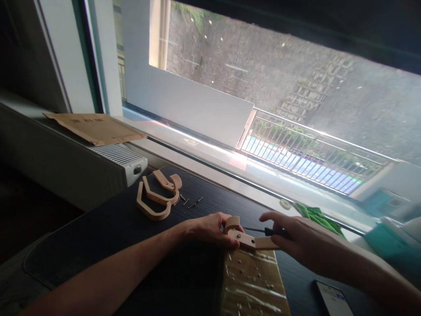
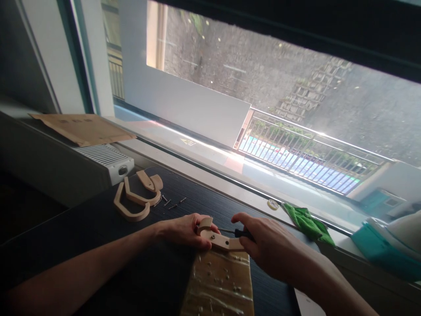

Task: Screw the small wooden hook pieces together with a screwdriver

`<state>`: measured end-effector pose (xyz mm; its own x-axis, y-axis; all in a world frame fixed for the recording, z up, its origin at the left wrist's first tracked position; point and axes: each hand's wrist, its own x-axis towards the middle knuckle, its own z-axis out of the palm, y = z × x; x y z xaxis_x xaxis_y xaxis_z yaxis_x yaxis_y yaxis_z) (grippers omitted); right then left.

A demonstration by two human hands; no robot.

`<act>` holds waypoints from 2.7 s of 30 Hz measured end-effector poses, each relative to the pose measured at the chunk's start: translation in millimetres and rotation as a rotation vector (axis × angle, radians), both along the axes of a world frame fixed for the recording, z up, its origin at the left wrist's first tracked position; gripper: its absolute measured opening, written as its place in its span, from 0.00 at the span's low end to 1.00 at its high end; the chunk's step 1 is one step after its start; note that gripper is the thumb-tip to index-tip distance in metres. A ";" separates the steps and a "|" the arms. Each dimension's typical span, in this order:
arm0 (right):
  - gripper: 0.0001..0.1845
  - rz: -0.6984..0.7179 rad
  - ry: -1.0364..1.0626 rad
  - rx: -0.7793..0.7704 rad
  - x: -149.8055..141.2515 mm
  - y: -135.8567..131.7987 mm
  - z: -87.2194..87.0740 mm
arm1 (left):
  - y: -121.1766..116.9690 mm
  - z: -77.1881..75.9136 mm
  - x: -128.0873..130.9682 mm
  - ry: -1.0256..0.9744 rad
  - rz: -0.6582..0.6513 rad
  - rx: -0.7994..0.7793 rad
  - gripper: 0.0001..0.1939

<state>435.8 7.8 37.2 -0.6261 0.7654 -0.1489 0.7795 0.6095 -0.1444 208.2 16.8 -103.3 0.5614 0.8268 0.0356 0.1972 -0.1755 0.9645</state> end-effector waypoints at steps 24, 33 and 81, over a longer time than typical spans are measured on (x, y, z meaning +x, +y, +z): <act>0.12 0.317 -0.123 0.120 -45.7 18.4 9.5 | -1.0 0.4 2.1 0.019 0.059 0.013 0.20; 0.10 0.121 -0.086 0.010 -46.6 22.8 9.7 | -0.4 -1.0 2.7 0.030 0.066 0.047 0.20; 0.09 0.142 -0.193 0.092 -47.2 17.4 17.0 | -1.7 2.1 2.7 0.042 0.065 0.058 0.19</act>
<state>388.7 25.2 54.3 -0.6952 0.6874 -0.2100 0.6925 0.7189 0.0604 210.8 15.1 -101.2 0.5090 0.8586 0.0615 0.2503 -0.2160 0.9438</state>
